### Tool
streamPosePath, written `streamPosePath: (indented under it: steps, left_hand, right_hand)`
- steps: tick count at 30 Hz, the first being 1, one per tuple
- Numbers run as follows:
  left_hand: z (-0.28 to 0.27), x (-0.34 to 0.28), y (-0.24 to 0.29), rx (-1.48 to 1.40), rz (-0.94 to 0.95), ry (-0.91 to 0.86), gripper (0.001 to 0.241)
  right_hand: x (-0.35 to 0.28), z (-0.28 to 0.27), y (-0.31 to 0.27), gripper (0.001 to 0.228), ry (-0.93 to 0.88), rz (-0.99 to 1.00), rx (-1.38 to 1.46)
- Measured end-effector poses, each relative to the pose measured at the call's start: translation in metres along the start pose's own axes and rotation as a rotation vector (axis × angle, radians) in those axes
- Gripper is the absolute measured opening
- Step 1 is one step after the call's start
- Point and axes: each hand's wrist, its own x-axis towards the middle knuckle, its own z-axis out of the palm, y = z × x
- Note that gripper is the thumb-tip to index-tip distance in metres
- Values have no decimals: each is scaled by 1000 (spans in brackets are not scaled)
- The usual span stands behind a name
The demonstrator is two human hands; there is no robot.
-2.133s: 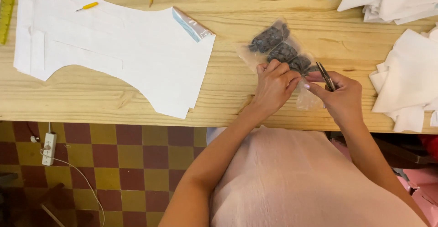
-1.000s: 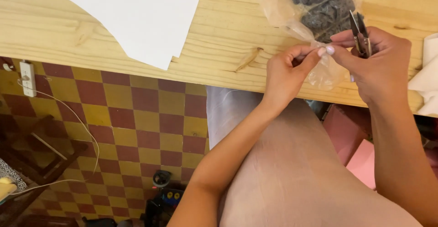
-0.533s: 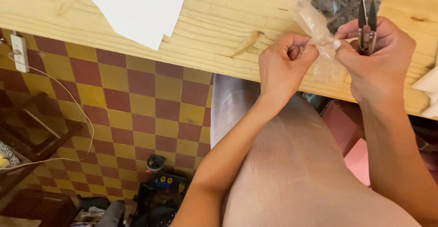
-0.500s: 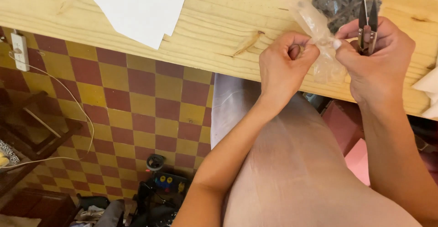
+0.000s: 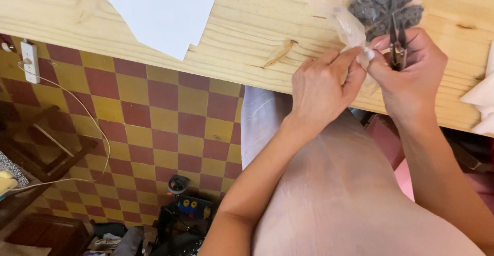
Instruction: The person uses a craft knife to cut open a plastic bag containing small black buttons. They then pour the buttons into their hand and place them on the wooden table, arranging them in rows.
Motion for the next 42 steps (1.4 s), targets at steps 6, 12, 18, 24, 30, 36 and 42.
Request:
streamPosePath:
  steps: [6, 12, 18, 24, 30, 36, 42]
  left_hand:
    - [14, 6, -17, 165, 68, 51, 8]
    - [12, 15, -27, 246, 200, 99, 8]
    - [15, 6, -57, 317, 151, 101, 12]
    - [-8, 15, -60, 315, 160, 75, 11]
    - [3, 22, -71, -50, -24, -35, 20]
    - [18, 23, -82, -8, -108, -101, 26]
    - [19, 26, -84, 107, 4, -97, 10]
  right_hand:
    - [1, 3, 35, 23, -21, -5, 33]
    - [5, 2, 45, 24, -57, 15, 93]
    - [21, -37, 50, 22, 135, -60, 29]
    - [47, -77, 69, 13, 307, 30, -219]
    - [57, -91, 91, 37, 371, -645, -810]
    - [65, -83, 93, 31, 389, -641, -785]
    - [70, -81, 89, 31, 358, -756, -817]
